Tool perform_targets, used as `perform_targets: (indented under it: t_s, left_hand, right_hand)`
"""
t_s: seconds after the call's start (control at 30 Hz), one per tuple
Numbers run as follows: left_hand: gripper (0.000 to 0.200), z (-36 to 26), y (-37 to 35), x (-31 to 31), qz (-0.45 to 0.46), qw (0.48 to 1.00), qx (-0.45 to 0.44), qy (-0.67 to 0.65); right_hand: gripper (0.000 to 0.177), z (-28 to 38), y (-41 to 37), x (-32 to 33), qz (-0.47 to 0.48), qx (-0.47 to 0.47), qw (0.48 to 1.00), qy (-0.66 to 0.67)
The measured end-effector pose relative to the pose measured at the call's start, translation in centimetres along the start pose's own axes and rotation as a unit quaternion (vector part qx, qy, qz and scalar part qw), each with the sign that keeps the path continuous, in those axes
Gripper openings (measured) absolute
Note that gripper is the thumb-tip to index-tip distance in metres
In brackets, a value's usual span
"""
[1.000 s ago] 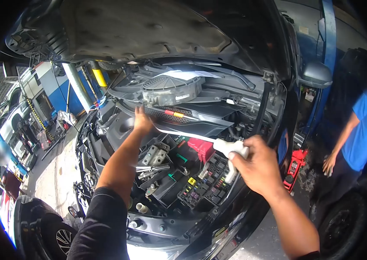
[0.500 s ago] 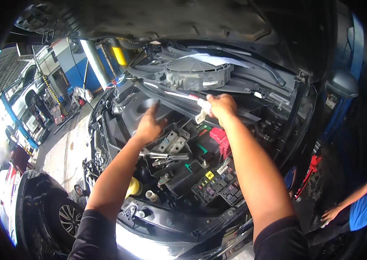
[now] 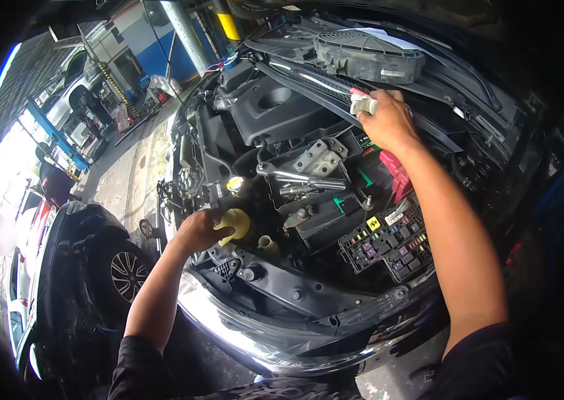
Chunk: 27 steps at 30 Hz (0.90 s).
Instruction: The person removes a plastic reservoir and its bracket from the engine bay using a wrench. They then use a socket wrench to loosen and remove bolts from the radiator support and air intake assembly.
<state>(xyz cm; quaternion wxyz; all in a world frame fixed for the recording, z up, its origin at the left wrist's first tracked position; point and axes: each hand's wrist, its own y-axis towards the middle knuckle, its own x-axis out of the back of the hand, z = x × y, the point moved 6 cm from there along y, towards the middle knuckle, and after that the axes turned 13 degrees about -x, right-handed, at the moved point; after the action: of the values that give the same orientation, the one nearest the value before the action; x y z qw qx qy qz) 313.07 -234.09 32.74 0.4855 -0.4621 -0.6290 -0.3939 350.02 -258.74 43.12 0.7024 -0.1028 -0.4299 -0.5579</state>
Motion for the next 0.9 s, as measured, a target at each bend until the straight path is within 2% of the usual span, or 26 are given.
perform_targets:
  t_s: [0.07,0.17,0.27,0.4,0.47,0.57,0.63,0.77,0.9]
  left_hand:
    - [0.055,0.2,-0.3,-1.5,-0.017,1.000,0.021,0.001]
    - [0.056,1.0,0.3,-3.1,-0.109,0.994,0.012,-0.005]
    - [0.055,0.8,1.5,-4.0,-0.141,0.990,0.012,-0.006]
    - [0.055,-3.0,2.0,-4.0,-0.165,0.986,0.024,-0.004]
    - [0.060,-5.2,1.8,-3.7,-0.128,0.990,0.051,-0.015]
    - [0.064,-7.9,1.5,-3.9,-0.110,0.992,0.063,-0.007]
    - [0.067,-9.3,1.4,-4.0,-0.107,0.993,0.050,-0.007]
    - [0.064,-9.6,1.0,-3.7,-0.078,0.995,0.047,-0.027]
    - [0.062,-9.1,0.8,-4.6,-0.096,0.994,0.036,-0.035]
  right_hand:
    - [0.049,0.6,-3.4,2.8,0.012,0.073,0.997,-0.016]
    - [0.039,0.9,-9.7,6.2,0.049,0.148,0.988,0.002]
    - [0.036,0.8,-15.6,7.9,0.106,0.162,0.980,0.034]
    - [0.039,0.2,-22.7,6.9,0.190,0.143,0.970,0.046]
    - [0.039,0.0,-25.2,6.1,0.210,0.149,0.966,0.010]
    - [0.038,0.5,-26.6,5.9,0.172,0.151,0.973,-0.041]
    - [0.037,0.3,-26.3,5.7,0.153,0.131,0.979,-0.019]
    - [0.036,0.8,-26.6,5.6,0.126,0.129,0.983,-0.039]
    - [0.035,1.2,-26.8,5.4,0.123,0.124,0.983,-0.062]
